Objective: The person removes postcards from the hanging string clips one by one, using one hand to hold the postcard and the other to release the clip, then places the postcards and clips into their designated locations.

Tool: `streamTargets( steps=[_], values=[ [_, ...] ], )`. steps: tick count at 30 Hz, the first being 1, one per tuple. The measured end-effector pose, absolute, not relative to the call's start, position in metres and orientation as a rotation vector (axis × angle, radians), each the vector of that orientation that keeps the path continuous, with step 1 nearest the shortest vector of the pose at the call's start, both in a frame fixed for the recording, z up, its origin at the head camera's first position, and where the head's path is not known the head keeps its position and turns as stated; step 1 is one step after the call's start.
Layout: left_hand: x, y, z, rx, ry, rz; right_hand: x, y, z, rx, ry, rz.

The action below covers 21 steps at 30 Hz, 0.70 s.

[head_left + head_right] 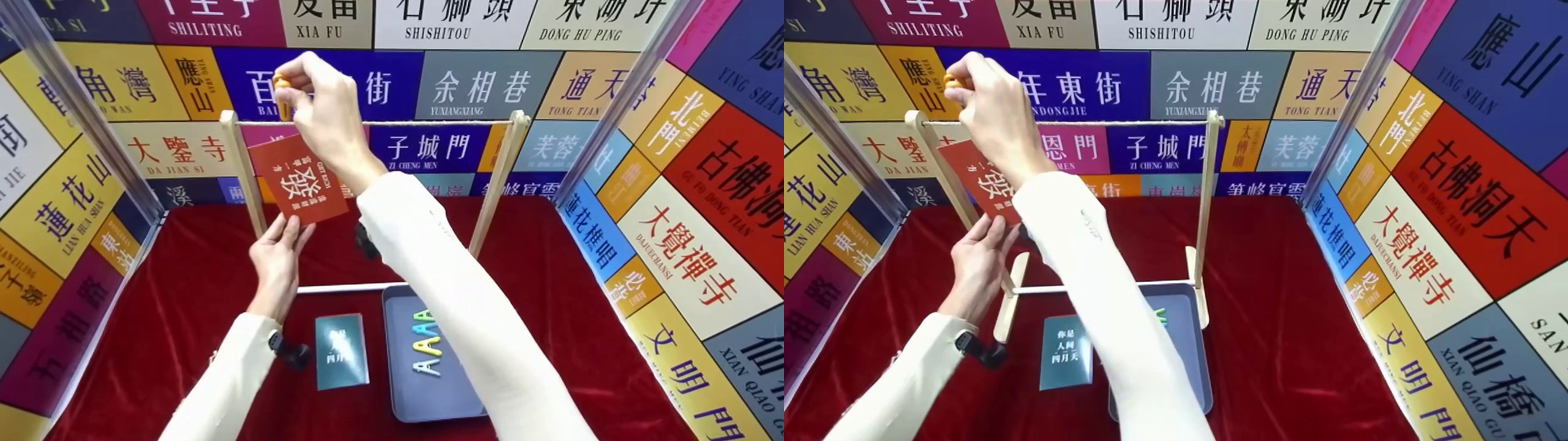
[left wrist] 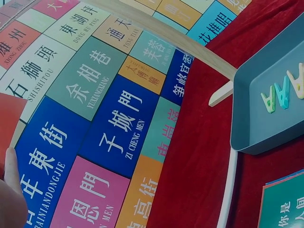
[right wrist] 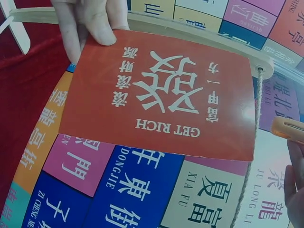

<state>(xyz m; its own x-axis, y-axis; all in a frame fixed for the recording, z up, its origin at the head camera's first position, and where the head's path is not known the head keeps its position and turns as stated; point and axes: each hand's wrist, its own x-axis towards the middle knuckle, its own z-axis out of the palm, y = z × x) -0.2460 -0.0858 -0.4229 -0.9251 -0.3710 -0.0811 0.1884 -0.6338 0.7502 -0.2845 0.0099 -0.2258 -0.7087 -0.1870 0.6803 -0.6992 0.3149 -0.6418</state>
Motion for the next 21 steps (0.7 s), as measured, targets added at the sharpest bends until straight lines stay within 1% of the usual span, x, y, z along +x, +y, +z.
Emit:
streamTargets(
  steps=[21],
  values=[
    [-0.2366,-0.0802,-0.4241,0.326,-1.137,-2.579,-0.2754,0.0153,-0.236,0.757,-2.057,1.424]
  ],
)
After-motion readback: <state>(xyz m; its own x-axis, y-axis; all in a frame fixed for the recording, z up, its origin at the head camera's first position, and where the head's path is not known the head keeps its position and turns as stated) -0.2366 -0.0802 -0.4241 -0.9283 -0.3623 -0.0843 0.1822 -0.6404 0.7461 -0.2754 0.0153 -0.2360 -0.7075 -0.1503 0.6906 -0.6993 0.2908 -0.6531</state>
